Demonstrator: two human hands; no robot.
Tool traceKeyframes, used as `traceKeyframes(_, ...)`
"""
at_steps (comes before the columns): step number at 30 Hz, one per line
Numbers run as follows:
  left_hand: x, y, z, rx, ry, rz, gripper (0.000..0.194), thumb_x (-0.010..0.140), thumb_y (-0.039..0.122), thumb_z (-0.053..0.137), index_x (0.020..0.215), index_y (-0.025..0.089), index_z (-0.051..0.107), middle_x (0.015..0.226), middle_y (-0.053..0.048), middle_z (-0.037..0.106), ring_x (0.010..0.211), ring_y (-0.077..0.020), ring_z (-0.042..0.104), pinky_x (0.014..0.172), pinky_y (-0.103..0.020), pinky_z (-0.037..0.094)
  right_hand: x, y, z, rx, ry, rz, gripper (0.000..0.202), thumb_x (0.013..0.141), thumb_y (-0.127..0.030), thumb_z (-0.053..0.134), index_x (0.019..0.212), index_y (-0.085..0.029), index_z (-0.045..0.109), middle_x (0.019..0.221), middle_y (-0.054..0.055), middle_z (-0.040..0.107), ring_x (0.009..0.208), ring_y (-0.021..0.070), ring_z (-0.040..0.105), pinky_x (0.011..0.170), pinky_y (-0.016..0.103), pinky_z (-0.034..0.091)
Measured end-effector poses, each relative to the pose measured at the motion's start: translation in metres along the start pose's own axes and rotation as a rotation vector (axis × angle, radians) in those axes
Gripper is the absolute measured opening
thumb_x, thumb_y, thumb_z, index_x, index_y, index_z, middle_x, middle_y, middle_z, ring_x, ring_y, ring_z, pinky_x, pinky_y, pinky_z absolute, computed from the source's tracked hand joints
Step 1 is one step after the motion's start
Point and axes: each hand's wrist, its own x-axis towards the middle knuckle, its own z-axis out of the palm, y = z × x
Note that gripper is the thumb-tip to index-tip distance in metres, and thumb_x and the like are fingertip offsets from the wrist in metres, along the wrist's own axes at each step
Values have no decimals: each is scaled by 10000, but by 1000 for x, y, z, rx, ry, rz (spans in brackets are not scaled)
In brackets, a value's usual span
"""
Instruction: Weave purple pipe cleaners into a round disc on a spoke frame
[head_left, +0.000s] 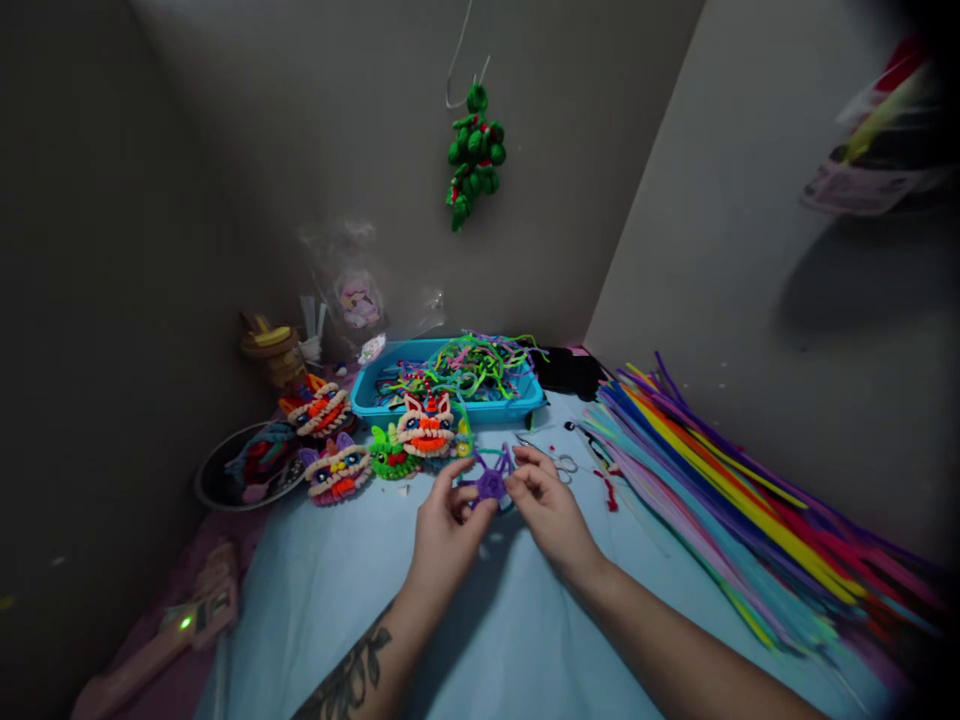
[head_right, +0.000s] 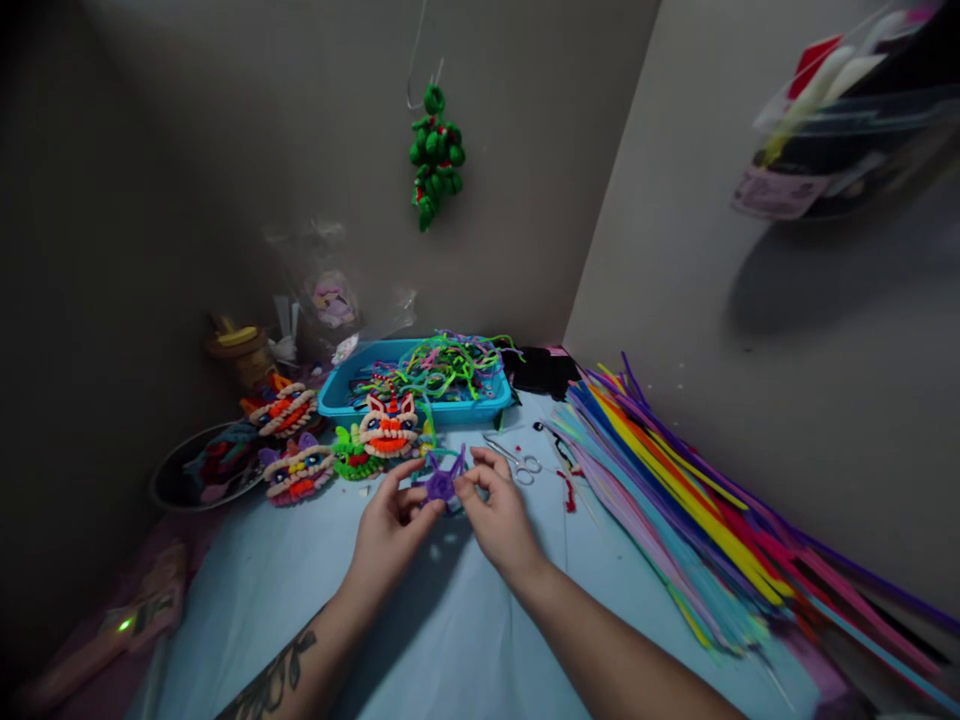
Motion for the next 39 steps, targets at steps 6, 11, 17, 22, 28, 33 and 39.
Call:
traceKeyframes(6, 3, 2, -5, -28, 33, -22, 448, 672, 260, 703, 1052, 178, 479, 576, 76, 537, 467, -59, 433, 469, -168, 316, 3, -5, -4, 12, 2, 6, 324, 792, -490, 580, 661, -198, 627, 1176, 111, 509, 1170, 275, 472, 949, 401, 389)
traceKeyframes(11, 9, 4, -13, -84, 52, -55, 485, 649, 279, 731, 1039, 185, 460, 579, 77, 542, 490, -65, 478, 487, -167, 332, 13, -4, -18, 9, 130, -9, 217, 777, -406, 585, 800, -199, 644, 1013, 96, 560, 964, 235, 554, 742, 325, 465)
traceKeyframes(17, 10, 9, -14, -124, -21, -80, 526, 637, 280, 748, 1055, 188, 444, 605, 63, 575, 525, -72, 510, 512, -171, 352, 29, 13, -27, -101, -28, 71, 322, 691, -292, 591, 985, -173, 648, 710, 7, 580, 612, 150, 521, 588, 272, 434)
traceKeyframes(22, 10, 11, -14, -133, -92, -85, 519, 650, 270, 737, 1053, 192, 419, 600, 70, 565, 506, -60, 472, 498, -165, 324, 30, 16, -25, -82, -119, 73, 150, 662, -307, 586, 637, -170, 641, 549, -16, 566, 535, 140, 508, 509, 245, 410)
traceKeyframes(28, 13, 2, -17, -31, -48, -101, 459, 659, 247, 707, 1002, 193, 406, 568, 94, 512, 474, -55, 423, 463, -161, 288, 29, 5, -41, -92, 121, 54, 207, 738, -322, 559, 822, -170, 671, 790, 54, 666, 706, 183, 582, 672, 312, 463)
traceKeyframes(33, 13, -3, -18, 19, -35, -116, 434, 662, 237, 690, 986, 189, 406, 564, 95, 508, 477, -62, 433, 464, -165, 300, 25, -4, -40, 57, 100, -41, 163, 733, -296, 588, 785, -187, 698, 727, 36, 655, 579, 141, 562, 544, 262, 460)
traceKeyframes(39, 12, -3, -17, -2, -84, -122, 460, 663, 247, 701, 1006, 195, 400, 584, 81, 549, 485, -69, 470, 472, -170, 310, 26, -5, -39, 7, -124, -171, 103, 727, -257, 629, 721, -212, 720, 790, 57, 662, 783, 194, 614, 736, 335, 484)
